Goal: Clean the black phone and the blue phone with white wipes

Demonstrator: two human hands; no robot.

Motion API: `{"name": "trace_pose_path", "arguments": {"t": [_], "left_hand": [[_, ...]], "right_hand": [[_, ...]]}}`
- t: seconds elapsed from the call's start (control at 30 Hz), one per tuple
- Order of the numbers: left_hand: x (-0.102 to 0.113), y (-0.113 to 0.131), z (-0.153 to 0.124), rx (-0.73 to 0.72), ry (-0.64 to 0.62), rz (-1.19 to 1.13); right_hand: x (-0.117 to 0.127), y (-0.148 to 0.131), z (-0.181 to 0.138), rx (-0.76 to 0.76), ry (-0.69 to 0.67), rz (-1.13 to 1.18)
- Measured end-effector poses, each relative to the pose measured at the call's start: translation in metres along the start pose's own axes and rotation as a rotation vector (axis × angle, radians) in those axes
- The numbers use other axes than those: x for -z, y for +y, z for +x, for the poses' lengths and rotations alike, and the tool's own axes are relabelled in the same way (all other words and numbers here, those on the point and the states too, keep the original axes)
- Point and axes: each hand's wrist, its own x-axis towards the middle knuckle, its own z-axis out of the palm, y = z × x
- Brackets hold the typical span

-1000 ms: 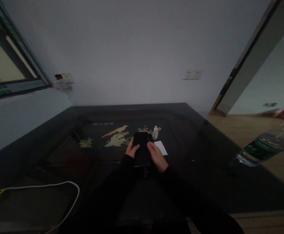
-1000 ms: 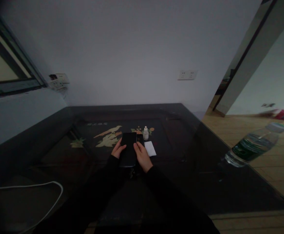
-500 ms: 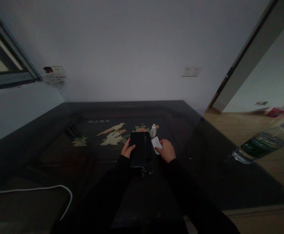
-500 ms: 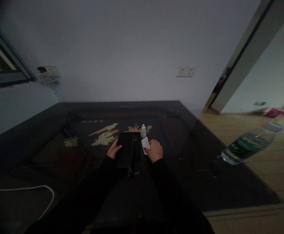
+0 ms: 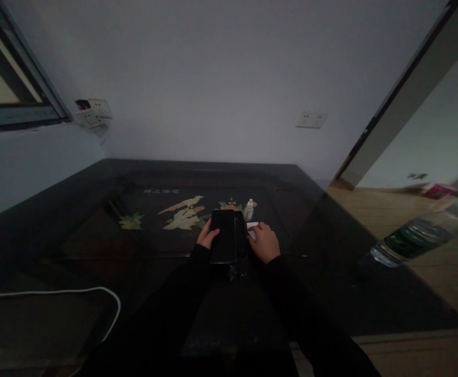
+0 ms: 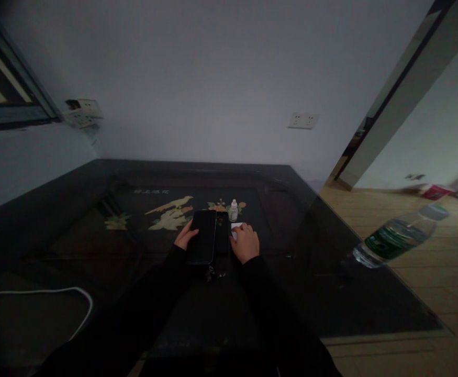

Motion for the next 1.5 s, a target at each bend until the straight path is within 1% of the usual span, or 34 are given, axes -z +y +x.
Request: {"name": "trace_pose_path", "arguments": {"t": [0.1,0.23,0.3,0.37,0.47,0.53,0.6,0.67,0.77,0.83,0.93,1.03,1.1,1.23,1.33,1.43,1.5], "left_hand": [[0.001,0.000,0.000,0.000,0.005,0.007],[0.004,0.003,0.003,-0.001,0.003,0.036],[0.001,0.004,0.004,-0.004,-0.007,0.063],[-0.005,0.003,0.003,-0.028,-0.011,0.099],[-0.020,-0.004,0.000,-0.115,0.003,0.177],[-0.029,-0.007,-0.003,-0.183,0.016,0.260],[-0.031,-0.005,-0.004,-0.233,0.019,0.374],[-0.028,0.003,-0.002,-0.252,0.021,0.507],[-0.017,0.017,0.007,-0.263,0.036,0.707],[-0.011,0.019,0.014,-0.277,0.034,0.828],[-0.008,0.011,0.020,-0.274,0.047,0.963],[-0.007,0.000,0.024,-0.252,0.064,1.024],[-0.004,-0.002,0.026,-0.232,0.078,1.022],[0.005,0.008,0.030,-0.199,0.116,0.929],[0.011,0.013,0.026,-0.151,0.116,0.785],[0.009,0.010,0.014,-0.063,0.096,0.600],[0.003,0.006,0.004,-0.013,0.088,0.479]], "right_hand": [[0.004,0.006,-0.001,-0.016,0.003,0.122],[0.010,0.005,0.001,-0.059,0.058,0.386],[0.008,-0.005,0.001,-0.089,0.073,0.557],[0.000,-0.020,-0.002,-0.114,0.051,0.734],[-0.016,-0.041,-0.007,-0.148,0.028,0.962],[-0.022,-0.049,-0.009,-0.188,0.051,1.085],[-0.024,-0.050,-0.010,-0.240,0.079,1.186],[-0.020,-0.047,-0.010,-0.291,0.092,1.272],[-0.012,-0.041,-0.009,-0.341,0.083,1.375],[-0.008,-0.039,-0.009,-0.359,0.069,1.422],[-0.005,-0.037,-0.007,-0.378,0.070,1.456],[-0.005,-0.035,-0.007,-0.387,0.098,1.454],[-0.005,-0.034,-0.007,-0.385,0.112,1.438],[-0.006,-0.036,-0.008,-0.360,0.103,1.397],[-0.006,-0.038,-0.010,-0.329,0.109,1.352],[-0.006,-0.042,-0.011,-0.290,0.124,1.303],[-0.005,-0.044,-0.012,-0.268,0.121,1.277]]}}
